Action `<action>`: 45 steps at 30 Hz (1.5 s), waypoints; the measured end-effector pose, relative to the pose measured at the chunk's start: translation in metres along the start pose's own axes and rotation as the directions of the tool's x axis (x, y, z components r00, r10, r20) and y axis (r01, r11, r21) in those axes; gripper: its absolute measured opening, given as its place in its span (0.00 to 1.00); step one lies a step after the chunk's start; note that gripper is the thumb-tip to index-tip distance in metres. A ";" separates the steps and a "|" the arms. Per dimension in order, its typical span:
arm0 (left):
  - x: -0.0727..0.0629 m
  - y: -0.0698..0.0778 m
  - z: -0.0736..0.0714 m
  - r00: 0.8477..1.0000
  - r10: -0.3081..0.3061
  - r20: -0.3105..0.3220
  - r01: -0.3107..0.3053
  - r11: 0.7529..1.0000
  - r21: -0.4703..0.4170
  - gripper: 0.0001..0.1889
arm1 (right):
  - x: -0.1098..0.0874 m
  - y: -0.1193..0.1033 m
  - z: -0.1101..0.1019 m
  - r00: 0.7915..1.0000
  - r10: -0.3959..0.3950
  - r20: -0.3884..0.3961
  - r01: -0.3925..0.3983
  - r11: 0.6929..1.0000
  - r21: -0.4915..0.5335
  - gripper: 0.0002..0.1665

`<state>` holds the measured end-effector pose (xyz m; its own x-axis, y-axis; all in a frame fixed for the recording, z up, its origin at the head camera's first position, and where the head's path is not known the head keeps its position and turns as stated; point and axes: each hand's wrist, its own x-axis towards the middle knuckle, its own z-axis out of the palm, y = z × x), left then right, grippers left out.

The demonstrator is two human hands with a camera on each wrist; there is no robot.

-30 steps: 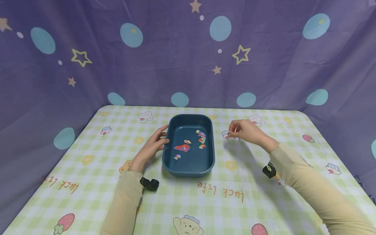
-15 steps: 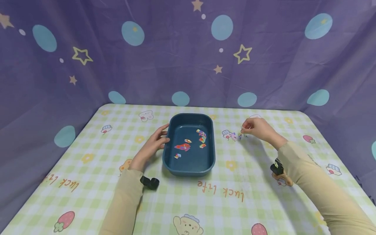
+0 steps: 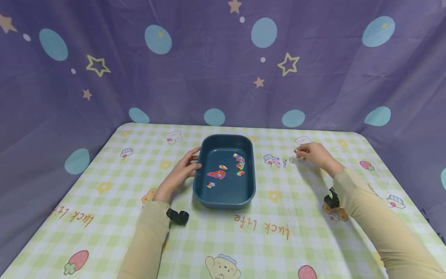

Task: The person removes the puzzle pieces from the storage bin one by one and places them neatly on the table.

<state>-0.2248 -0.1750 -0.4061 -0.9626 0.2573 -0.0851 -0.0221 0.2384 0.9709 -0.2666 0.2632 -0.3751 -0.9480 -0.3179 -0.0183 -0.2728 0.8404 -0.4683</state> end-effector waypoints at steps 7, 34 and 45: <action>-0.009 0.017 0.003 1.000 -0.010 0.016 0.010 1.000 -0.014 0.33 | 0.001 0.005 0.005 1.000 0.013 0.014 -0.013 1.000 -0.024 0.14; -0.002 0.003 0.002 1.000 -0.002 -0.008 0.002 1.000 0.001 0.32 | 0.000 0.010 0.013 0.976 0.214 0.028 -0.210 0.971 -0.114 0.15; -0.006 0.013 0.003 1.000 -0.013 0.012 0.013 1.000 -0.021 0.33 | 0.000 -0.002 0.006 0.987 0.159 -0.001 -0.155 0.965 -0.210 0.13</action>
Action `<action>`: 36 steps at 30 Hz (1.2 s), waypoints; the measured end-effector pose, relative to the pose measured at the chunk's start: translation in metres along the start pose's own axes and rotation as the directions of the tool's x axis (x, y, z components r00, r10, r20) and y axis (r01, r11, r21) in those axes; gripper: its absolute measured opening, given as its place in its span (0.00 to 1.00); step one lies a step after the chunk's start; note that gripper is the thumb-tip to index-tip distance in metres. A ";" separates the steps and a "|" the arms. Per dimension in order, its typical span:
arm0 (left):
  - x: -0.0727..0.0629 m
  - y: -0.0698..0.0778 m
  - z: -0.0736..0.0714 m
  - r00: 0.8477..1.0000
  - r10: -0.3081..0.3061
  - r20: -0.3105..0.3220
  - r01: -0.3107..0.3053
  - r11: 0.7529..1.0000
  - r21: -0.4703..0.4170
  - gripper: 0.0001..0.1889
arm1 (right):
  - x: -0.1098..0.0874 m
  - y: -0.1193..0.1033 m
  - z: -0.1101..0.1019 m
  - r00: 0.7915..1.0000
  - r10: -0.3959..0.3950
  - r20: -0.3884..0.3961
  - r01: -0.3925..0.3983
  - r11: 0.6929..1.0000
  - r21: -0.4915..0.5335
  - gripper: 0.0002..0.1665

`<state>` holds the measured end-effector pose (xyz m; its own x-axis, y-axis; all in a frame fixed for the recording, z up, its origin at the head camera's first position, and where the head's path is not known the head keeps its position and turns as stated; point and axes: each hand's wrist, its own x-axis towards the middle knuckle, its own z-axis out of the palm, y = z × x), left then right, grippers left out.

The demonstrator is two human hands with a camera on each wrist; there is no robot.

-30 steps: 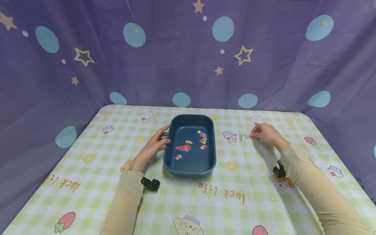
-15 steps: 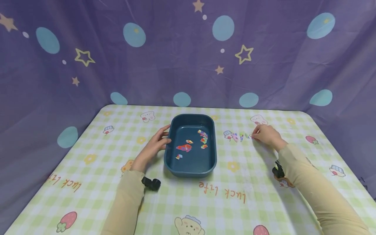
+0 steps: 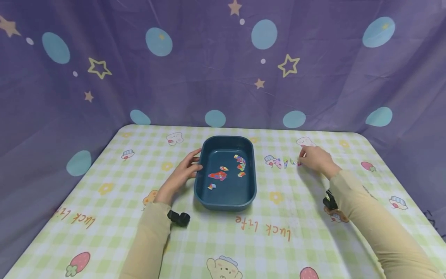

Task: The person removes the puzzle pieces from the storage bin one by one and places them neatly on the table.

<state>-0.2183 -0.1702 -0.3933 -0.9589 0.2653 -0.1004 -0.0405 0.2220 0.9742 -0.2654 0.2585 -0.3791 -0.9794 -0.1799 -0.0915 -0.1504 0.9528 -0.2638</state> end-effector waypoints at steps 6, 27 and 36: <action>0.008 -0.010 -0.001 1.000 0.007 -0.012 -0.006 0.999 0.039 0.32 | -0.002 -0.024 -0.008 0.998 -0.054 -0.019 0.054 0.998 -0.018 0.10; 0.006 -0.011 -0.003 1.000 0.026 0.002 -0.026 0.998 0.054 0.32 | -0.002 -0.161 -0.001 0.906 -0.414 -0.090 0.410 0.910 -0.062 0.05; 0.005 -0.011 -0.003 1.000 0.020 0.013 -0.020 0.999 0.025 0.32 | -0.005 -0.204 0.017 0.838 -0.545 0.012 0.544 0.833 -0.101 0.05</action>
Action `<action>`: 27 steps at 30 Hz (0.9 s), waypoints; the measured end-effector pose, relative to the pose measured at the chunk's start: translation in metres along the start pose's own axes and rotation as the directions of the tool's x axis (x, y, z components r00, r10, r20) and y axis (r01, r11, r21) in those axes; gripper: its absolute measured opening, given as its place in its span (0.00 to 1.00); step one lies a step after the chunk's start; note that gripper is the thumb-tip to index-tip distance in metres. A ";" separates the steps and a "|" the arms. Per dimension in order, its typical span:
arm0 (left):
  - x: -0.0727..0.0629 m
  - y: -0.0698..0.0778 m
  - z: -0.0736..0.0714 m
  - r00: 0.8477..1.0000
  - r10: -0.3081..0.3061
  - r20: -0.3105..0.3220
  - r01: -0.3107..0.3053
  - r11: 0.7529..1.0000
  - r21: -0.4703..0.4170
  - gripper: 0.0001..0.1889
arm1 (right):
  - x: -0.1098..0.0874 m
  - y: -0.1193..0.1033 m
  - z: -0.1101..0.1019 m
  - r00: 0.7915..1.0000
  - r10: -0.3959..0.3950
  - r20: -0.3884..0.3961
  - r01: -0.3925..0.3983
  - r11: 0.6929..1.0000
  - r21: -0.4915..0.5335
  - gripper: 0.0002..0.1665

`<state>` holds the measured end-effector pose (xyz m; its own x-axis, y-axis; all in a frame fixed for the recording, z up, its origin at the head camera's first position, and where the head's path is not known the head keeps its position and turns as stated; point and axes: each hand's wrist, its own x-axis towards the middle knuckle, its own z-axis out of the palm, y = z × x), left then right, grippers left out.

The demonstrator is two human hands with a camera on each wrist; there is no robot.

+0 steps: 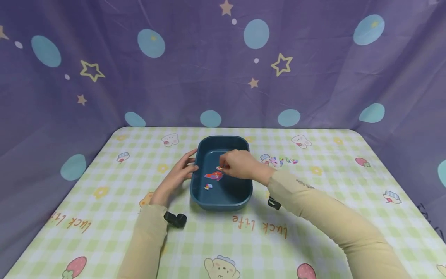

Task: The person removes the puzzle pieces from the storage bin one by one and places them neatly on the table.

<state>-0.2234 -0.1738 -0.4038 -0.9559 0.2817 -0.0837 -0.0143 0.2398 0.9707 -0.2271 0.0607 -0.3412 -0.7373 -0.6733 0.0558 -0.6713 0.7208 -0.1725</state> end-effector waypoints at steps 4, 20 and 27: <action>0.000 0.001 0.000 1.000 0.000 0.006 0.000 1.000 -0.006 0.32 | 0.006 -0.009 0.012 0.999 -0.038 0.027 0.039 0.999 -0.022 0.06; -0.001 0.000 -0.001 1.000 0.001 0.011 -0.001 1.000 0.010 0.31 | 0.017 -0.031 0.046 0.989 -0.122 0.088 0.126 0.991 -0.036 0.11; -0.001 0.000 -0.002 1.000 0.011 0.011 -0.011 1.000 0.005 0.32 | 0.021 -0.030 0.052 0.991 -0.099 0.089 0.101 0.995 -0.017 0.07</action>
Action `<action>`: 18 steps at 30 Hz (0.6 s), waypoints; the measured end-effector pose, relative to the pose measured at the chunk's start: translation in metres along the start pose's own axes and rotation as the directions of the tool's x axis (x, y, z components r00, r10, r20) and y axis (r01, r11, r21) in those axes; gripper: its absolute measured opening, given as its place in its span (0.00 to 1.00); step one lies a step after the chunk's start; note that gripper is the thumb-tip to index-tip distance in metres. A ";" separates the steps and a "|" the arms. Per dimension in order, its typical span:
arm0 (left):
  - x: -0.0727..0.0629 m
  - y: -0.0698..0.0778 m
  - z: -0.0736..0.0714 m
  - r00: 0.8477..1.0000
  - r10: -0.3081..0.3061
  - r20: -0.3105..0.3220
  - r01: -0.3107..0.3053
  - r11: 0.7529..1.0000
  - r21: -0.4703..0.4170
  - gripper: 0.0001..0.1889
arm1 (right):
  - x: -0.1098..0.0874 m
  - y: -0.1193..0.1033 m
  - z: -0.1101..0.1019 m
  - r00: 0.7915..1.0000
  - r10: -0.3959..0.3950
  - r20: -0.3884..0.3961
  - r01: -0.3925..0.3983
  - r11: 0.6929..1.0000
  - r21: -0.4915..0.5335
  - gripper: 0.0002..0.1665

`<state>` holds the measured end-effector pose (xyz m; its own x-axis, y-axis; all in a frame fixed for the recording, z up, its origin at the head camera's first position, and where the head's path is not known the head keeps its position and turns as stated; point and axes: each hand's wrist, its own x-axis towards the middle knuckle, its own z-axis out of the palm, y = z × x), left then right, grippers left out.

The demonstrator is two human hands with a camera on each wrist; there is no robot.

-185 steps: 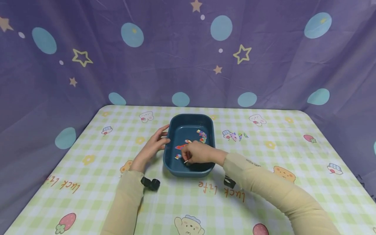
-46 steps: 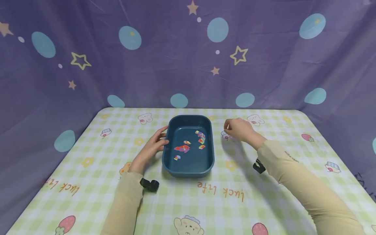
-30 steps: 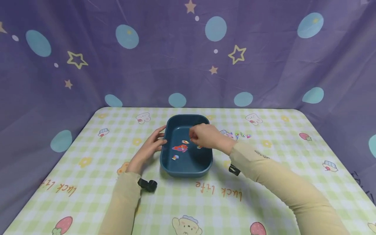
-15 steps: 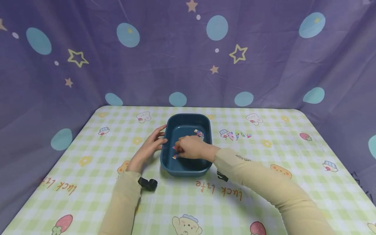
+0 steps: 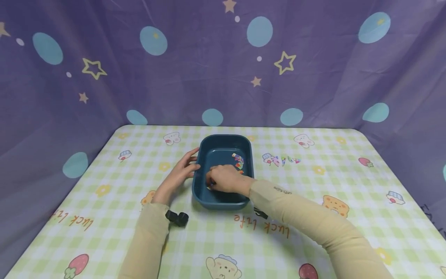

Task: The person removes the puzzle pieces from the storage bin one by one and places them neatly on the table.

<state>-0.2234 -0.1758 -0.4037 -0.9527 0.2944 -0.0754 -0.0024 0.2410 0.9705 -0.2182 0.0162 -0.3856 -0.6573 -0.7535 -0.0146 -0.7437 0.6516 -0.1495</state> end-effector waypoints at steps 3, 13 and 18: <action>0.001 -0.001 0.000 1.000 0.003 0.002 -0.003 1.000 0.002 0.32 | 0.001 0.000 0.001 1.000 0.017 0.013 -0.017 1.000 0.003 0.06; 0.002 -0.002 0.000 1.000 -0.001 -0.006 0.001 1.000 0.024 0.32 | 0.000 -0.001 -0.003 0.999 0.030 0.034 -0.032 0.998 0.056 0.07; 0.001 -0.001 0.001 1.000 -0.011 -0.016 0.012 0.999 0.031 0.31 | -0.002 0.000 -0.005 0.999 0.027 0.046 -0.031 0.996 0.086 0.08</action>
<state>-0.2237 -0.1752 -0.4053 -0.9574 0.2768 -0.0827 -0.0042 0.2730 0.9620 -0.2176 0.0184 -0.3804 -0.6709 -0.7388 -0.0637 -0.7098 0.6646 -0.2336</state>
